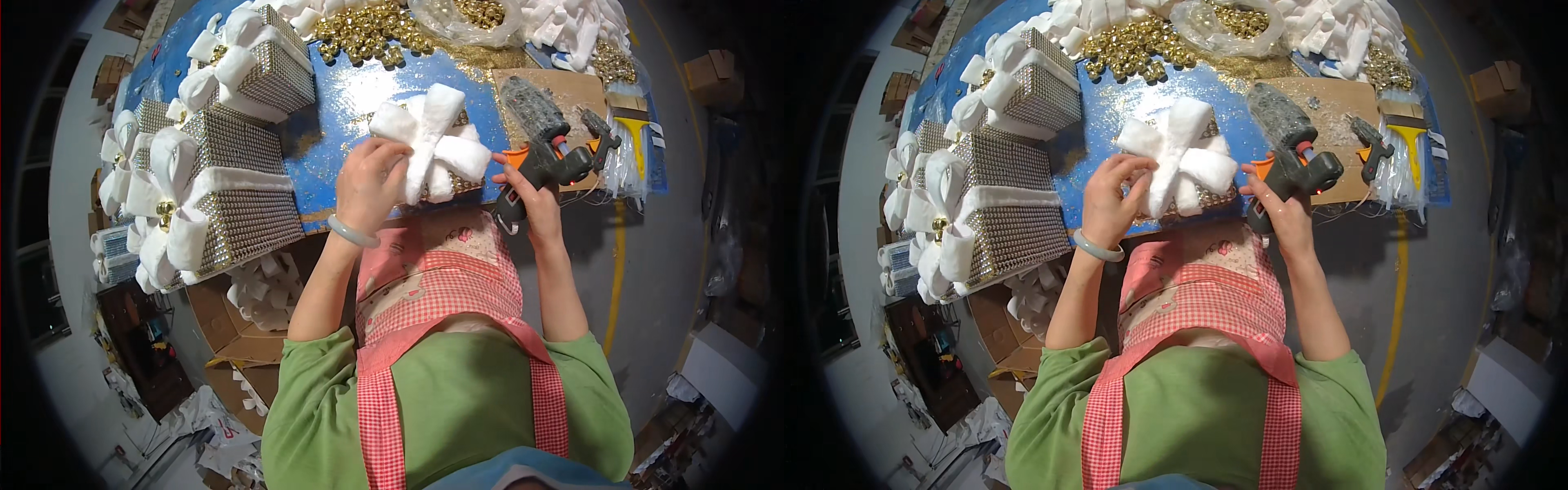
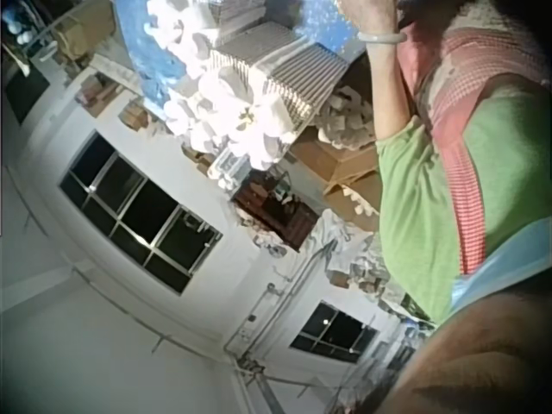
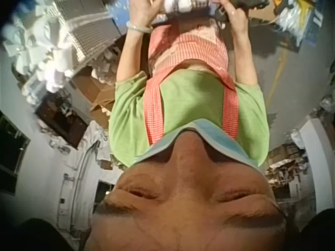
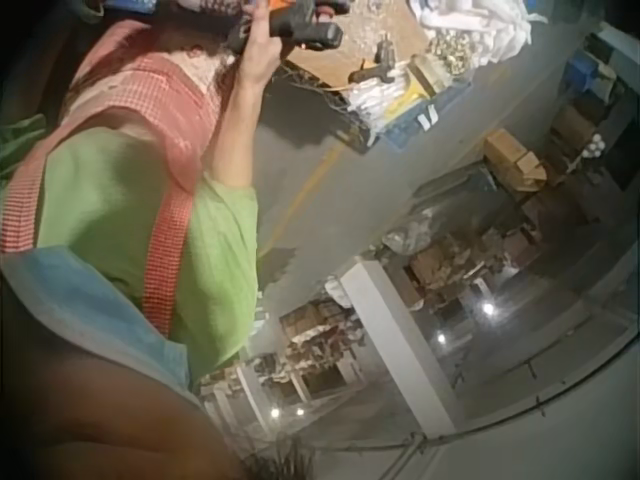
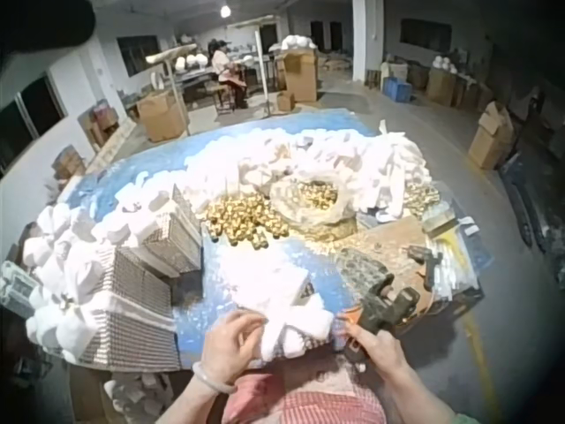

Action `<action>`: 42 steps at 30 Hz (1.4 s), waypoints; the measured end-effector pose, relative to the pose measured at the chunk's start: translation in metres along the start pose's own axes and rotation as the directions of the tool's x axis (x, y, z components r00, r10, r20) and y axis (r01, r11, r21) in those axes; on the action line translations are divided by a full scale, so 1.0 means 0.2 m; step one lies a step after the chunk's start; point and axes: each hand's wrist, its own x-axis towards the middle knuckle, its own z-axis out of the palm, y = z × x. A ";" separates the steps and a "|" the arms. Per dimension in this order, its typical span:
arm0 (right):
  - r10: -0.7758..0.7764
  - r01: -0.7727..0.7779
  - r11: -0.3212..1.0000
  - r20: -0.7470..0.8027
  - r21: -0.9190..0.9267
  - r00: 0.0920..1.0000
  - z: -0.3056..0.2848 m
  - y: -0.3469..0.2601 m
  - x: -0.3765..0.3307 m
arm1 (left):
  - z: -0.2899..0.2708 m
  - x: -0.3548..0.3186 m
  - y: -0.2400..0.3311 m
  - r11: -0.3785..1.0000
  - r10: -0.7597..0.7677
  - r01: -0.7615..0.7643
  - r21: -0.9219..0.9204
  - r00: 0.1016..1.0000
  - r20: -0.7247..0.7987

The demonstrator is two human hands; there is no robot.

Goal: The recorder is assembling decorative gift boxes by gluing white ribbons and gold ornaments onto them using a hot glue gun.

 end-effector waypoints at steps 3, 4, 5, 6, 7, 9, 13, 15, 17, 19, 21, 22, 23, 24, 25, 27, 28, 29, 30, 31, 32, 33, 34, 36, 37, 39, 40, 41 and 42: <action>0.060 -0.060 0.997 0.011 0.038 0.998 -0.04 -0.01 0.00 | -0.02 0.03 0.07 0.956 0.212 -0.176 0.233 0.967 -0.142; 0.108 -0.107 0.993 0.026 -0.051 0.994 -0.06 -0.01 0.01 | 0.00 0.04 0.06 0.954 0.250 -0.226 0.199 0.963 -0.100; 0.109 -0.108 0.993 0.027 -0.053 0.994 -0.06 -0.01 0.01 | 0.03 0.06 0.06 0.920 0.339 -0.316 0.231 0.939 -0.064; 0.095 -0.095 0.995 0.012 -0.024 0.995 -0.06 -0.01 0.01 | 0.05 0.08 0.07 0.877 0.424 -0.403 0.260 0.905 -0.025; 0.081 -0.081 0.997 -0.005 0.004 0.997 -0.05 -0.01 0.01 | 0.07 0.09 0.07 0.857 0.430 -0.439 0.268 0.898 0.096; 0.060 -0.059 0.997 -0.021 0.040 0.998 -0.04 -0.01 -0.01 | 0.10 0.07 0.03 0.833 0.420 -0.459 0.309 0.888 0.186; 0.089 -0.088 0.996 -0.039 0.021 0.995 -0.07 -0.02 -0.03 | 0.11 0.02 -0.05 0.816 0.387 -0.481 0.321 0.867 0.315; 0.096 -0.095 0.995 -0.045 0.037 0.994 -0.09 0.00 -0.03 | 0.11 0.02 -0.07 0.816 0.397 -0.489 0.307 0.861 0.317; 0.104 -0.101 0.994 -0.047 0.052 0.994 -0.10 0.01 -0.03 | 0.11 0.02 -0.07 0.798 0.398 -0.513 0.316 0.843 0.362; 0.115 -0.113 0.992 -0.036 0.052 0.993 -0.10 0.00 -0.03 | 0.10 0.03 -0.08 0.789 0.413 -0.525 0.318 0.837 0.358; 0.082 -0.082 0.996 -0.016 0.043 0.996 -0.10 0.01 -0.04 | 0.07 0.03 -0.07 0.795 0.451 -0.548 0.262 0.821 0.349; 0.051 -0.051 0.998 0.003 0.034 0.999 -0.09 0.01 -0.05 | 0.05 0.03 -0.07 0.796 0.447 -0.544 0.265 0.824 0.349; 0.053 -0.053 0.998 0.005 0.034 0.999 -0.08 0.00 -0.05 | 0.00 0.03 -0.04 0.817 0.445 -0.516 0.258 0.848 0.288; 0.015 -0.015 1.000 0.002 0.003 1.000 -0.06 0.00 -0.04 | -0.03 0.02 -0.02 0.837 0.439 -0.487 0.250 0.870 0.226; -0.024 0.024 0.999 0.001 -0.027 1.000 -0.05 -0.01 -0.04 | -0.04 0.00 -0.03 0.862 0.466 -0.468 0.193 0.883 0.058; -0.031 0.031 0.999 0.012 -0.032 0.999 -0.02 -0.02 0.00 | -0.07 -0.08 -0.02 0.960 0.260 -0.243 0.136 0.958 -0.121; -0.039 0.039 0.998 0.014 -0.041 0.999 0.00 -0.03 0.03 | -0.05 -0.11 -0.07 0.956 0.272 -0.235 0.175 0.933 -0.234; -0.037 0.038 0.998 0.025 -0.040 0.999 0.00 -0.02 0.05 | -0.04 -0.14 -0.06 0.993 0.106 -0.093 0.072 0.969 -0.222; -0.122 0.127 0.986 0.051 -0.108 0.991 0.01 0.00 0.09 | -0.03 -0.18 -0.05 0.998 -0.061 0.056 -0.032 0.979 -0.195; -0.206 0.217 0.961 0.082 -0.172 0.975 0.02 0.01 0.11 | 0.00 -0.19 -0.07 0.996 -0.064 0.047 -0.081 0.973 -0.223; -0.201 0.220 0.959 0.117 -0.181 0.972 0.05 -0.01 0.12 | 0.01 -0.20 -0.08 0.995 -0.067 0.050 -0.081 0.973 -0.221; -0.192 0.218 0.952 0.134 -0.216 0.972 0.07 -0.01 0.12 | 0.02 -0.22 -0.09 0.995 -0.071 0.054 -0.083 0.973 -0.220; -0.183 0.217 0.943 0.152 -0.252 0.971 0.09 -0.02 0.12 | 0.03 -0.24 -0.10 0.997 -0.056 0.043 -0.059 0.968 -0.243; -0.230 0.263 0.917 0.140 -0.299 0.963 0.10 0.03 0.12 | 0.08 -0.25 -0.13 0.989 -0.112 0.085 -0.125 0.967 -0.229; -0.285 0.320 0.900 0.155 -0.296 0.946 0.10 0.06 0.12 | 0.11 -0.25 -0.15 0.972 -0.165 0.115 -0.204 0.955 -0.246; -0.253 0.288 0.907 0.148 -0.307 0.956 0.10 0.06 0.11 | 0.10 -0.24 -0.14 0.946 -0.232 0.167 -0.277 0.947 -0.220; -0.248 0.292 0.896 0.169 -0.333 0.954 0.09 0.07 0.11 | 0.09 -0.25 -0.13 0.915 -0.284 0.214 -0.341 0.944 -0.169; -0.270 0.300 0.906 0.138 -0.299 0.953 0.11 0.08 0.10 | 0.10 -0.25 -0.14 0.903 -0.295 0.223 -0.366 0.943 -0.155; -0.269 0.305 0.902 0.155 -0.306 0.951 0.11 0.07 0.09 | 0.09 -0.25 -0.15 0.899 -0.307 0.228 -0.374 0.937 -0.168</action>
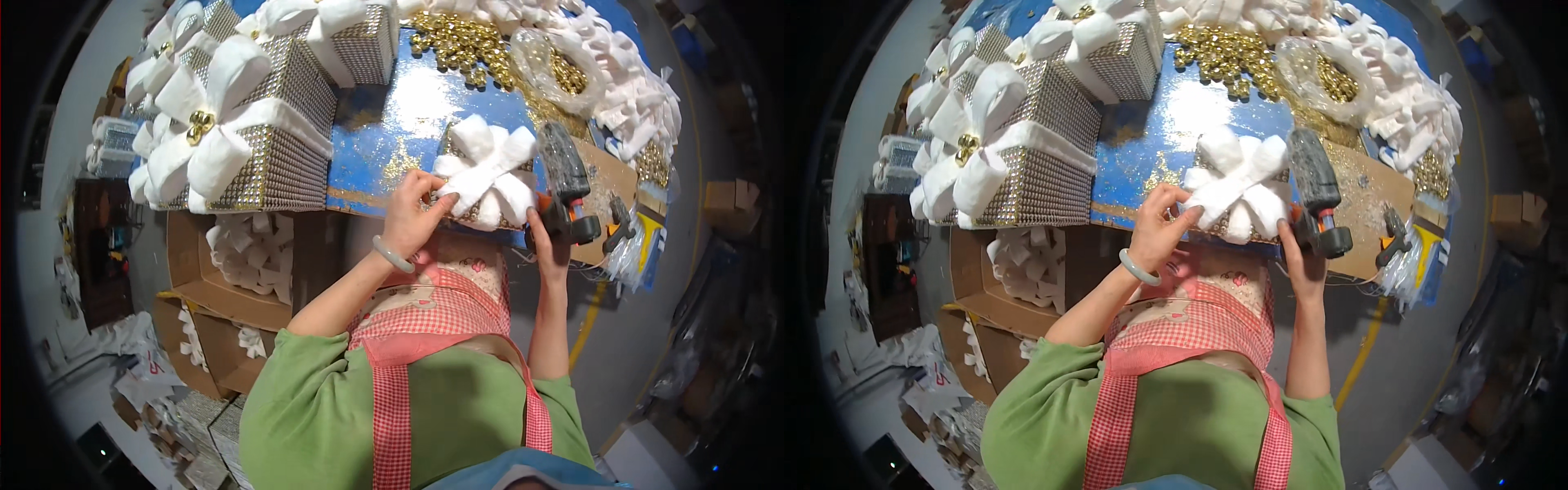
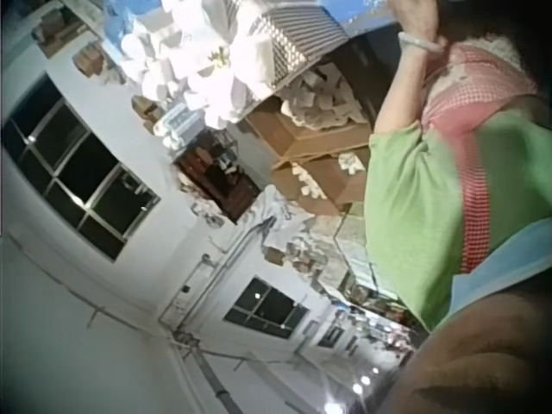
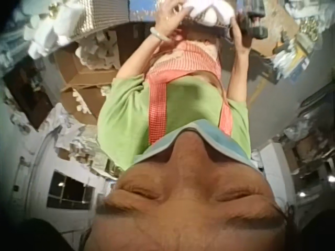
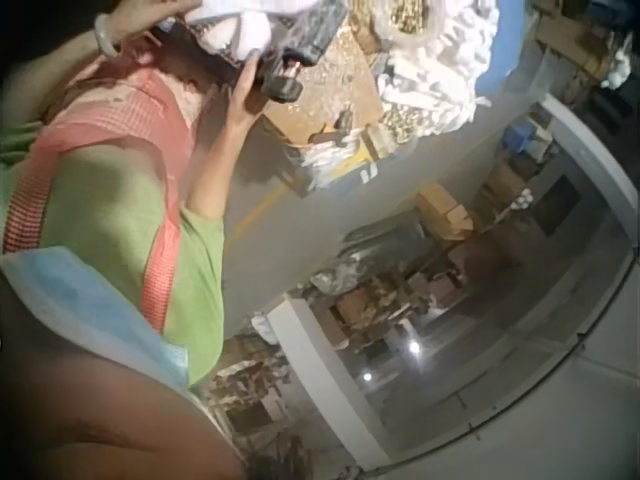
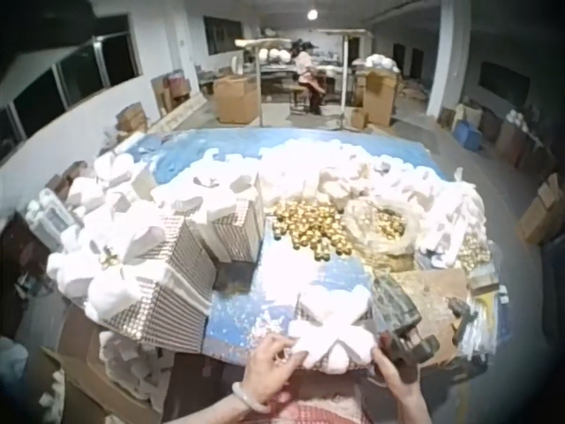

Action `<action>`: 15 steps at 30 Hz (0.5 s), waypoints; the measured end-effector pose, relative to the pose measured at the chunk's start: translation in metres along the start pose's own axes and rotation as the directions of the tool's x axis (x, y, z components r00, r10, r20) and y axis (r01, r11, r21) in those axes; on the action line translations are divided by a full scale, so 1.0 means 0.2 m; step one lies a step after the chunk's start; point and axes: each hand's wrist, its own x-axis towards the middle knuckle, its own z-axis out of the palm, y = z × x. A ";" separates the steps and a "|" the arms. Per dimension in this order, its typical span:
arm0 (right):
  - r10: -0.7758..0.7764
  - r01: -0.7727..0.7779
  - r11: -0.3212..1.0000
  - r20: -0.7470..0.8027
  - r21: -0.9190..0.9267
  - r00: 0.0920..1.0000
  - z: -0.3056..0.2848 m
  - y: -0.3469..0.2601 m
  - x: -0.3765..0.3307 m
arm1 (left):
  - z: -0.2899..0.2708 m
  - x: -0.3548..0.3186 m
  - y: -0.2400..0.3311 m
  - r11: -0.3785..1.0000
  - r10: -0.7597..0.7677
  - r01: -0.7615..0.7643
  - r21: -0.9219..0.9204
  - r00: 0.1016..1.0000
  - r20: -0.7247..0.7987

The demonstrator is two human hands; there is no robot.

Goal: The recorder is assembling decorative gift boxes by gluing white ribbons and gold ornaments onto them using a hot glue gun.

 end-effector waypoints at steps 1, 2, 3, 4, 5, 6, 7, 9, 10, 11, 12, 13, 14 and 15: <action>0.053 -0.054 0.998 -0.007 -0.034 0.999 0.00 -0.01 -0.01 | 0.00 0.00 0.00 1.000 0.004 -0.005 -0.018 1.000 -0.009; 0.109 -0.110 0.992 -0.021 -0.069 0.994 -0.01 -0.01 -0.02 | 0.00 0.00 0.00 0.999 0.010 -0.010 -0.037 1.000 -0.013; 0.080 -0.081 0.996 -0.024 -0.042 0.997 0.00 -0.01 -0.03 | -0.01 0.01 0.00 0.999 0.004 -0.005 -0.045 1.000 -0.018; 0.081 -0.082 0.995 -0.020 -0.051 0.997 -0.01 -0.01 -0.04 | -0.01 0.01 -0.01 0.999 -0.003 0.002 -0.046 1.000 -0.019; 0.083 -0.083 0.996 -0.002 -0.043 0.997 -0.01 -0.01 -0.05 | -0.01 0.02 -0.01 0.999 -0.008 0.007 -0.046 1.000 -0.017; 0.086 -0.086 0.996 0.013 -0.034 0.996 -0.01 -0.01 -0.06 | -0.01 0.02 0.00 0.999 -0.009 0.008 -0.053 1.000 -0.014; 0.035 -0.035 0.999 -0.032 -0.021 0.999 0.01 -0.02 -0.05 | -0.01 0.03 0.00 0.999 -0.014 0.015 -0.045 1.000 0.009; 0.062 -0.063 0.998 -0.030 -0.027 0.998 0.00 -0.02 -0.04 | -0.02 0.05 0.05 0.994 0.098 -0.096 0.059 0.995 -0.026; 0.085 -0.085 0.996 -0.024 -0.024 0.996 -0.01 -0.03 -0.03 | -0.03 0.07 0.08 0.965 0.222 -0.207 0.162 0.972 -0.075; 0.137 -0.136 0.991 -0.059 0.018 0.989 0.00 -0.06 -0.03 | -0.05 0.10 0.12 0.928 0.324 -0.302 0.220 0.943 -0.075; 0.139 -0.138 0.990 -0.071 0.013 0.988 0.01 -0.06 -0.03 | -0.05 0.14 0.15 0.872 0.426 -0.410 0.268 0.905 -0.003; 0.143 -0.141 0.990 -0.104 0.018 0.984 0.01 -0.06 -0.02 | -0.05 0.19 0.17 0.801 0.519 -0.514 0.307 0.852 0.073; 0.146 -0.144 0.989 -0.125 0.028 0.981 0.02 -0.06 -0.02 | -0.04 0.21 0.18 0.739 0.543 -0.592 0.323 0.806 0.236; 0.214 -0.215 0.977 -0.115 0.004 0.970 0.01 -0.08 -0.02 | -0.01 0.23 0.19 0.690 0.556 -0.642 0.334 0.766 0.324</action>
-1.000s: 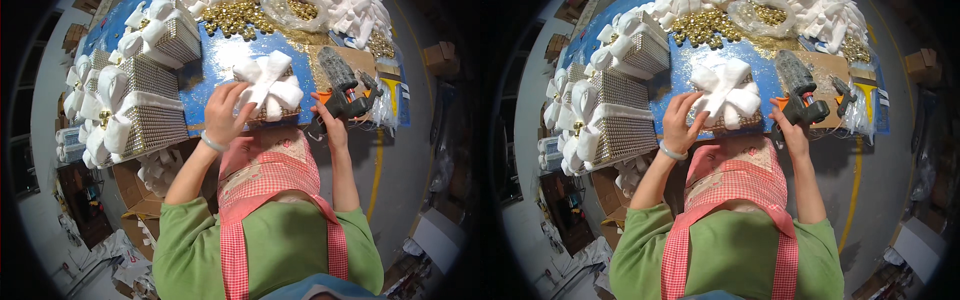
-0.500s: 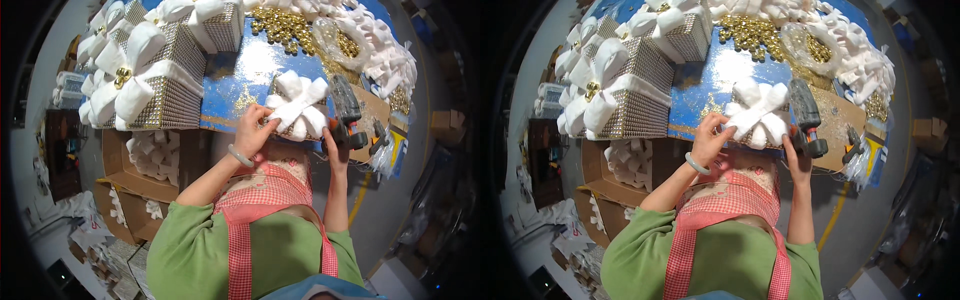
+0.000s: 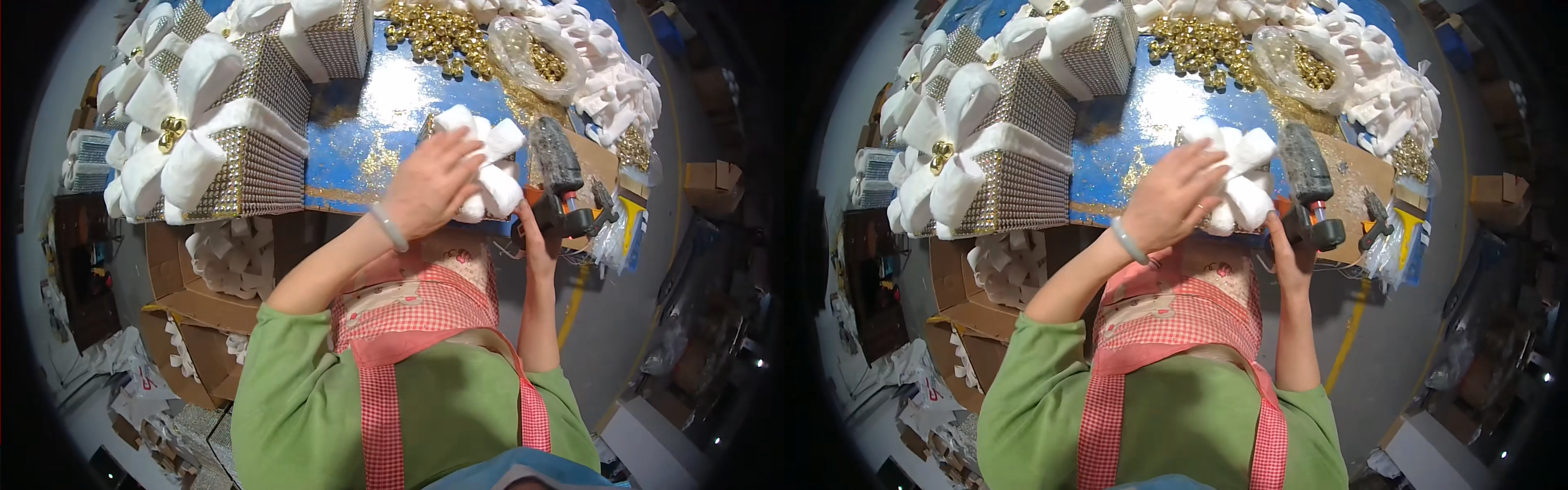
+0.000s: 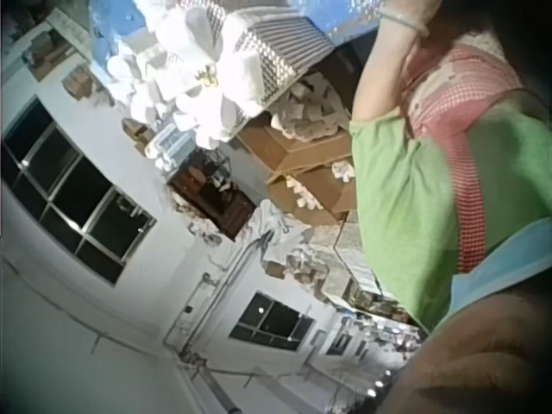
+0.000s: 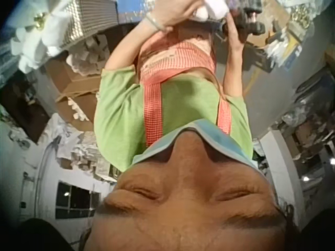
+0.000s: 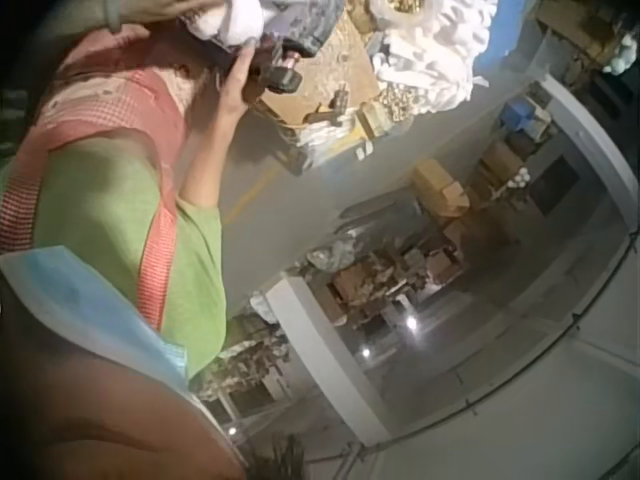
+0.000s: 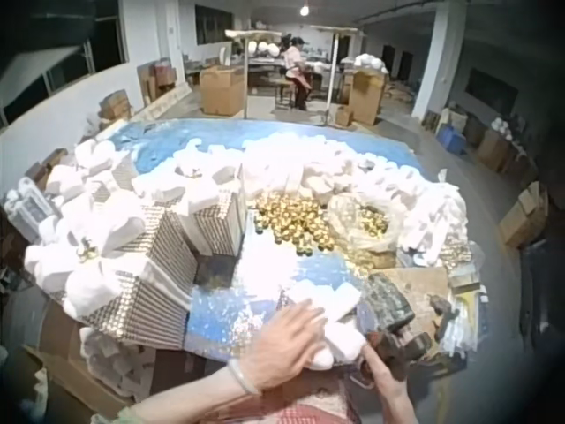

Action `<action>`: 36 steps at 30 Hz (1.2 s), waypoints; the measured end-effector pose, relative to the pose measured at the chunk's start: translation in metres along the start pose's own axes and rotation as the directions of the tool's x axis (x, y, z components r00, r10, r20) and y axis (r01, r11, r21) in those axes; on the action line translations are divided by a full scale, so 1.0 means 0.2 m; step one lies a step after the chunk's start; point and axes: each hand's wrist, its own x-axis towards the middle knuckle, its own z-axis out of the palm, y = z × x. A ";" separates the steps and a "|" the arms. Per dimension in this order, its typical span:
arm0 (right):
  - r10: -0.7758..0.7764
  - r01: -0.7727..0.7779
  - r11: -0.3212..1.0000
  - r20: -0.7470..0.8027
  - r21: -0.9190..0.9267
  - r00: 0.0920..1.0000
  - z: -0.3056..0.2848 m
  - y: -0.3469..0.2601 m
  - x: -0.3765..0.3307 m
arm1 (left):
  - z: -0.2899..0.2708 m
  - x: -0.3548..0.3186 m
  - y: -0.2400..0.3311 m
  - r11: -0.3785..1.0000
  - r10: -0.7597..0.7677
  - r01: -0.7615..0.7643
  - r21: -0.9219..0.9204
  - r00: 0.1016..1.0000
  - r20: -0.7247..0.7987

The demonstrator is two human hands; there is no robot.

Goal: The recorder is assembling decorative gift boxes by gluing white ribbons and gold ornaments onto them using a hot glue gun.

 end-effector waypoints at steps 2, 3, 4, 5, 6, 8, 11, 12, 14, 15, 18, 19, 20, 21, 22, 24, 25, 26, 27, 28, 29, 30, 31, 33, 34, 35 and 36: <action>0.125 -0.122 0.991 0.052 -0.060 0.991 -0.03 -0.09 -0.03 | 0.05 0.01 0.02 0.994 0.041 -0.057 0.095 0.985 0.166; 0.122 -0.123 0.992 0.085 -0.001 0.989 -0.06 -0.06 -0.02 | 0.09 -0.01 0.01 0.993 0.031 -0.051 0.102 0.983 0.184; 0.154 -0.157 0.988 0.095 0.018 0.983 -0.15 0.09 -0.01 | 0.12 -0.02 0.01 0.992 0.024 -0.048 0.113 0.979 0.204; 0.131 -0.123 0.983 -0.053 0.136 0.990 -0.11 -0.01 -0.06 | 0.10 -0.03 0.00 0.996 0.014 -0.035 0.085 0.971 0.239; 0.253 -0.245 0.941 -0.003 0.231 0.968 -0.16 0.01 -0.07 | 0.11 -0.03 0.00 0.998 0.017 -0.033 0.061 0.969 0.248; 0.229 -0.219 0.961 -0.041 0.167 0.973 -0.24 0.06 -0.09 | 0.16 -0.05 -0.03 0.997 0.050 -0.060 0.053 0.984 0.173; 0.072 -0.049 0.965 -0.080 0.256 0.994 -0.32 0.24 -0.07 | 0.02 0.07 -0.06 0.990 0.126 -0.120 -0.069 0.986 0.104; 0.061 -0.038 0.962 -0.080 0.270 0.995 -0.33 0.25 -0.08 | -0.07 0.13 -0.08 0.990 -0.008 0.016 -0.139 0.998 0.060; 0.139 -0.115 0.942 -0.056 0.317 0.989 -0.35 0.26 -0.10 | -0.20 0.24 -0.20 0.980 -0.184 0.167 -0.108 0.967 -0.176; 0.151 -0.119 0.929 -0.063 0.352 0.987 -0.34 0.26 -0.12 | -0.29 0.33 -0.32 0.987 -0.153 0.163 0.008 0.944 -0.293; 0.199 -0.167 0.885 -0.030 0.434 0.979 -0.33 0.25 -0.14 | -0.49 0.55 -0.78 0.885 -0.246 0.391 0.251 0.853 -0.461; 0.198 -0.164 0.884 -0.035 0.438 0.979 -0.33 0.25 -0.14 | -0.53 0.61 -0.92 0.794 -0.347 0.518 0.317 0.815 -0.464; 0.205 -0.164 0.887 -0.049 0.432 0.978 -0.33 0.24 -0.15 | -0.57 0.65 -1.02 0.680 -0.441 0.628 0.378 0.763 -0.473; 0.213 -0.167 0.889 -0.064 0.426 0.975 -0.33 0.24 -0.15 | -0.58 0.67 -1.11 0.625 -0.506 0.660 0.416 0.749 -0.427; 0.211 -0.162 0.888 -0.067 0.430 0.975 -0.34 0.24 -0.15 | -0.60 0.67 -1.17 0.567 -0.567 0.686 0.455 0.726 -0.388; 0.233 -0.186 0.898 -0.071 0.399 0.970 -0.37 0.25 -0.15 | -0.59 0.65 -1.26 0.505 -0.704 0.731 0.459 0.657 -0.270; 0.239 -0.190 0.896 -0.075 0.401 0.968 -0.38 0.25 -0.14 | -0.58 0.64 -1.30 0.489 -0.747 0.745 0.453 0.626 -0.225; 0.256 -0.204 0.890 -0.078 0.408 0.964 -0.39 0.25 -0.14 | -0.54 0.63 -1.30 0.484 -0.737 0.721 0.496 0.642 -0.213; 0.271 -0.216 0.884 -0.078 0.414 0.959 -0.40 0.25 -0.15 | -0.53 0.64 -1.32 0.486 -0.739 0.718 0.498 0.642 -0.205; 0.277 -0.221 0.883 -0.079 0.414 0.958 -0.39 0.25 -0.14 | -0.52 0.66 -1.33 0.512 -0.711 0.700 0.498 0.671 -0.211; 0.263 -0.188 0.870 -0.107 0.456 0.959 -0.37 0.24 -0.12 | -0.52 0.67 -1.33 0.537 -0.682 0.683 0.495 0.697 -0.222; 0.246 -0.149 0.855 -0.135 0.497 0.960 -0.36 0.23 -0.11 | -0.51 0.67 -1.32 0.535 -0.690 0.684 0.496 0.692 -0.210; 0.237 -0.147 0.863 -0.132 0.483 0.962 -0.36 0.25 -0.10 | -0.51 0.66 -1.31 0.525 -0.708 0.687 0.502 0.680 -0.189; 0.219 -0.137 0.859 -0.111 0.493 0.969 -0.34 0.18 -0.09 | -0.56 0.60 -1.33 0.488 -0.699 0.692 0.533 0.675 -0.237; 0.211 -0.133 0.855 -0.102 0.501 0.972 -0.32 0.15 -0.08 | -0.59 0.59 -1.33 0.478 -0.748 0.718 0.507 0.635 -0.194; 0.215 -0.127 0.873 -0.137 0.471 0.967 -0.32 0.15 -0.08 | -0.61 0.60 -1.27 0.463 -0.793 0.747 0.478 0.590 -0.154; 0.195 -0.119 0.892 -0.134 0.437 0.972 -0.32 0.16 -0.07 | -0.59 0.54 -1.36 0.435 -0.727 0.776 0.456 0.602 -0.330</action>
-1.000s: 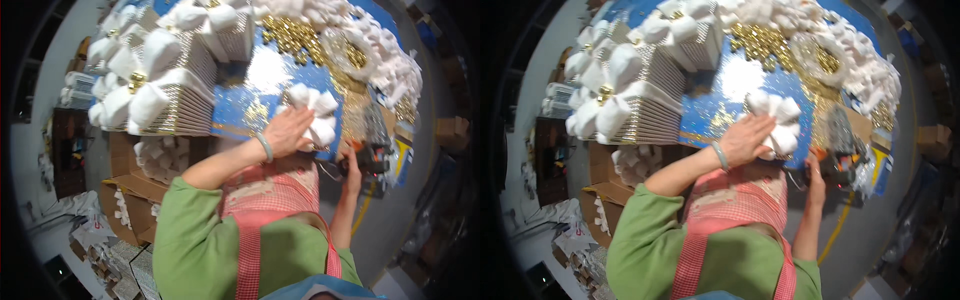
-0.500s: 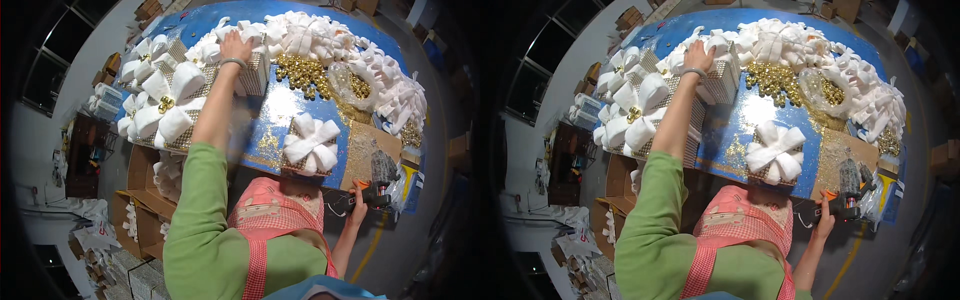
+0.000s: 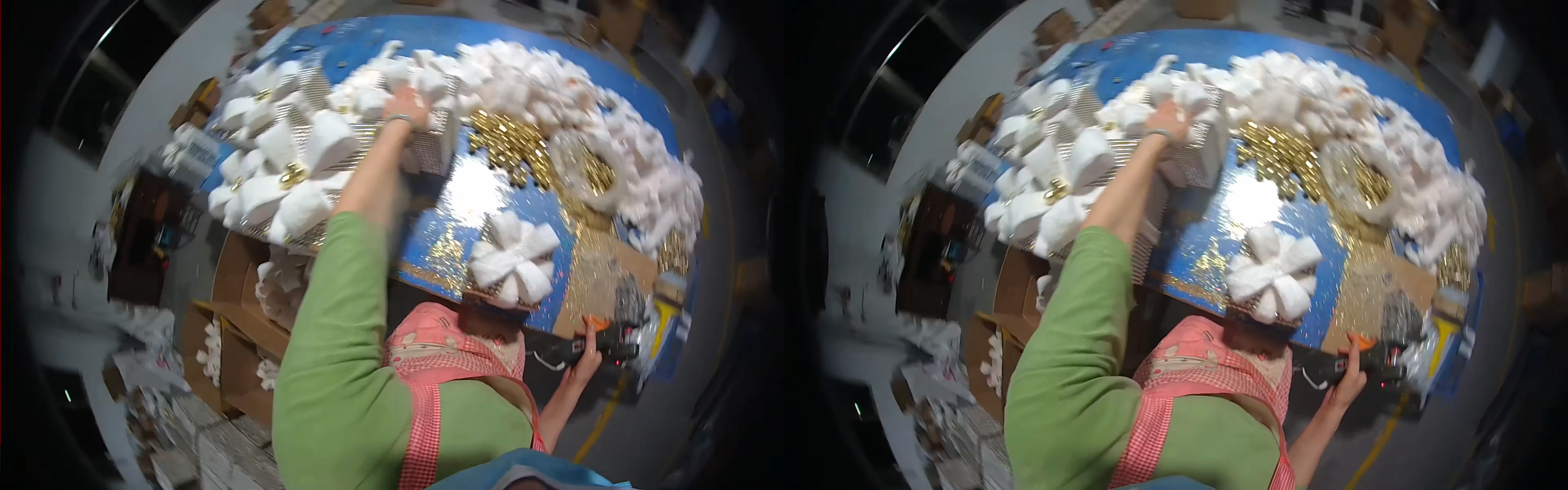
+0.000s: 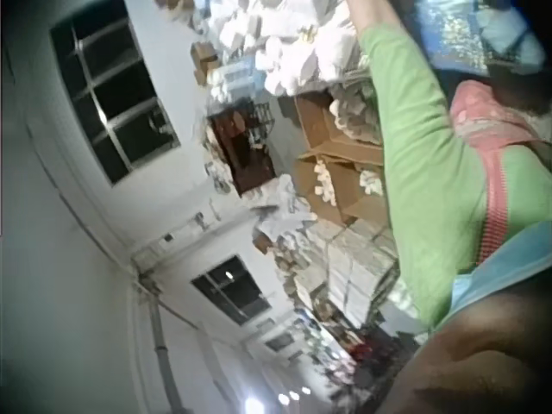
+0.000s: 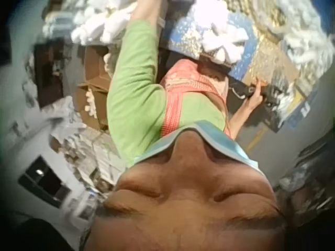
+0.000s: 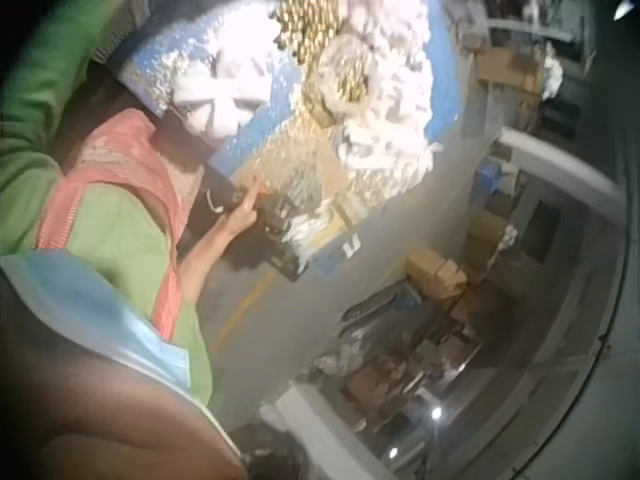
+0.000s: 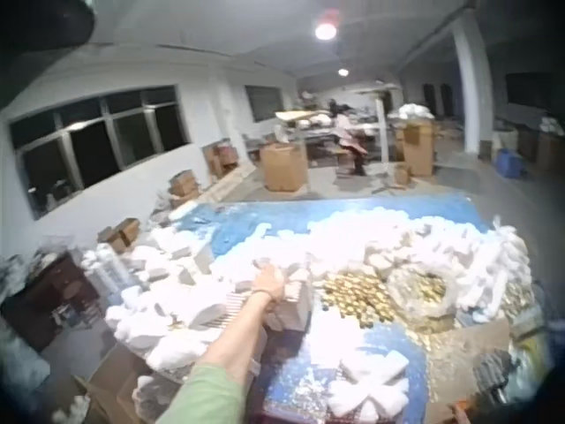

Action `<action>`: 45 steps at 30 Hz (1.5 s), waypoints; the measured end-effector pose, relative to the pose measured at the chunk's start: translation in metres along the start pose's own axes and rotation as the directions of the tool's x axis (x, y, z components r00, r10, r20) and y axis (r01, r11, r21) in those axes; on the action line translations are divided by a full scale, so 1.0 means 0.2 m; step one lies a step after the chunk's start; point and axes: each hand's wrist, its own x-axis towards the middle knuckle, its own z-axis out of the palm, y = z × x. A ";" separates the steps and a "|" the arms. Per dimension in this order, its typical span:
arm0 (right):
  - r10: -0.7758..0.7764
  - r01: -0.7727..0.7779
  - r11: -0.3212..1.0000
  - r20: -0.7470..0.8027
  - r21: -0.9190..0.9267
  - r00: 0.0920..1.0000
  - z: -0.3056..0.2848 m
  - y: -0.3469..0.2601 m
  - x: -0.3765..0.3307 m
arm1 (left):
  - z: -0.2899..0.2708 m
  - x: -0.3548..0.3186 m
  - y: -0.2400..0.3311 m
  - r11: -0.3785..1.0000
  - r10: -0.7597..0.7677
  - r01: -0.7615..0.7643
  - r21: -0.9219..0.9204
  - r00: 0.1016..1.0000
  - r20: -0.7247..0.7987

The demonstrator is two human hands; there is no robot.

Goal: The recorder is assembling decorative gift boxes by gluing white ribbons and gold ornaments onto them using a hot glue gun.

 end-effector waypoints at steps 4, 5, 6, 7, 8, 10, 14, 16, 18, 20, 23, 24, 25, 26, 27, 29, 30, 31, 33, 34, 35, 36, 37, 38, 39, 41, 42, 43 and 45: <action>-0.045 0.047 0.996 -0.026 0.075 0.999 -0.14 0.10 0.04 | -0.11 -0.05 0.20 0.994 -0.010 0.030 -0.108 0.983 0.182; -0.050 0.050 0.997 -0.001 0.056 0.999 -0.14 0.09 0.06 | -0.06 -0.03 0.13 0.991 -0.002 0.011 -0.131 0.998 0.069; -0.018 0.015 0.999 0.056 0.047 0.998 -0.14 0.06 0.08 | -0.02 -0.01 0.05 0.989 0.002 -0.008 -0.147 0.999 -0.043; -0.002 -0.002 0.999 0.061 0.052 0.998 -0.16 0.04 0.07 | -0.02 -0.01 0.09 0.989 0.045 -0.057 -0.133 0.994 -0.098; 0.017 -0.021 0.998 0.063 0.057 0.998 -0.17 0.03 0.05 | -0.07 -0.07 0.16 0.988 0.089 -0.106 -0.115 0.985 -0.147; -0.030 0.028 0.998 0.027 0.055 0.999 -0.18 -0.01 0.00 | -0.23 -0.23 0.34 0.935 0.173 -0.216 -0.280 0.970 -0.171; -0.028 0.025 0.996 0.037 0.082 0.999 -0.28 0.10 0.06 | -0.15 -0.58 0.62 0.639 0.530 -0.691 -0.338 0.714 -0.458; 0.058 -0.051 0.991 -0.059 0.122 0.997 -0.22 0.07 0.04 | -0.21 -0.86 0.63 0.338 0.689 -0.699 -0.630 0.640 -0.341; 0.061 -0.055 0.994 -0.067 0.091 0.996 -0.01 -0.02 0.01 | -0.29 -1.09 0.53 0.353 0.638 -0.623 -0.698 0.706 -0.307; 0.074 -0.077 0.995 0.044 0.061 0.996 0.04 -0.06 -0.04 | -0.28 -1.18 0.45 0.378 0.682 -0.619 -0.689 0.689 -0.245; 0.080 -0.080 0.997 0.105 -0.004 0.991 0.08 -0.05 -0.07 | -0.20 -1.20 0.42 0.357 0.702 -0.559 -0.748 0.689 -0.180; 0.091 -0.089 0.996 0.096 -0.027 0.991 0.06 -0.04 -0.08 | -0.18 -1.21 0.43 0.370 0.720 -0.574 -0.730 0.674 -0.165; 0.102 -0.098 0.994 0.094 -0.049 0.990 0.05 -0.02 -0.08 | -0.16 -1.22 0.44 0.386 0.734 -0.591 -0.708 0.662 -0.151; 0.112 -0.108 0.993 0.090 -0.052 0.990 0.04 -0.01 -0.09 | -0.15 -1.25 0.47 0.374 0.751 -0.580 -0.724 0.647 -0.130; 0.123 -0.118 0.991 0.091 -0.056 0.988 0.03 0.00 -0.09 | -0.16 -1.27 0.50 0.366 0.766 -0.569 -0.737 0.634 -0.109; 0.114 -0.112 0.993 0.074 -0.031 0.991 0.02 0.00 -0.10 | -0.12 -1.32 0.55 0.327 0.819 -0.588 -0.740 0.567 -0.090; 0.137 -0.136 0.990 0.092 -0.024 0.986 0.00 -0.01 -0.09 | -0.11 -1.34 0.57 0.309 0.834 -0.597 -0.740 0.545 -0.091; 0.162 -0.161 0.987 0.111 -0.018 0.981 -0.01 -0.01 -0.09 | -0.09 -1.37 0.57 0.344 0.831 -0.606 -0.718 0.553 -0.069; 0.121 -0.123 0.992 0.096 0.008 0.988 0.01 -0.04 -0.09 | -0.05 -1.39 0.58 0.357 0.833 -0.620 -0.698 0.549 -0.062; 0.074 -0.077 0.997 0.086 0.033 0.994 0.01 -0.04 -0.09 | -0.04 -1.40 0.58 0.369 0.834 -0.639 -0.675 0.548 -0.063; 0.130 -0.126 0.991 0.119 -0.038 0.984 -0.03 -0.04 -0.08 | -0.03 -1.41 0.59 0.371 0.835 -0.633 -0.679 0.548 -0.054; 0.140 -0.136 0.990 0.115 -0.041 0.983 -0.04 -0.04 -0.06 | -0.01 -1.42 0.59 0.390 0.834 -0.645 -0.658 0.550 -0.045; 0.146 -0.136 0.987 0.128 -0.084 0.981 -0.05 -0.04 -0.05 | 0.00 -1.43 0.59 0.408 0.832 -0.656 -0.636 0.553 -0.036; 0.152 -0.134 0.983 0.141 -0.126 0.978 -0.05 -0.05 -0.04 | 0.00 -1.43 0.60 0.410 0.833 -0.650 -0.640 0.552 -0.027; 0.161 -0.143 0.981 0.136 -0.128 0.978 -0.03 -0.07 -0.04 | 0.00 -1.43 0.60 0.414 0.828 -0.659 -0.628 0.559 -0.041; 0.092 -0.056 0.982 0.200 -0.181 0.975 0.00 -0.14 -0.05 | -0.01 -1.43 0.61 0.415 0.826 -0.666 -0.620 0.562 -0.051; 0.097 -0.061 0.981 0.194 -0.183 0.976 0.01 -0.16 -0.05 | -0.03 -1.42 0.61 0.429 0.821 -0.658 -0.619 0.570 -0.037; 0.145 -0.100 0.977 0.248 -0.186 0.958 0.01 -0.19 -0.04 | -0.03 -1.42 0.60 0.444 0.815 -0.650 -0.617 0.579 -0.024; 0.195 -0.138 0.970 0.302 -0.200 0.933 0.01 -0.25 -0.03 | -0.04 -1.41 0.58 0.411 0.814 -0.650 -0.639 0.578 -0.063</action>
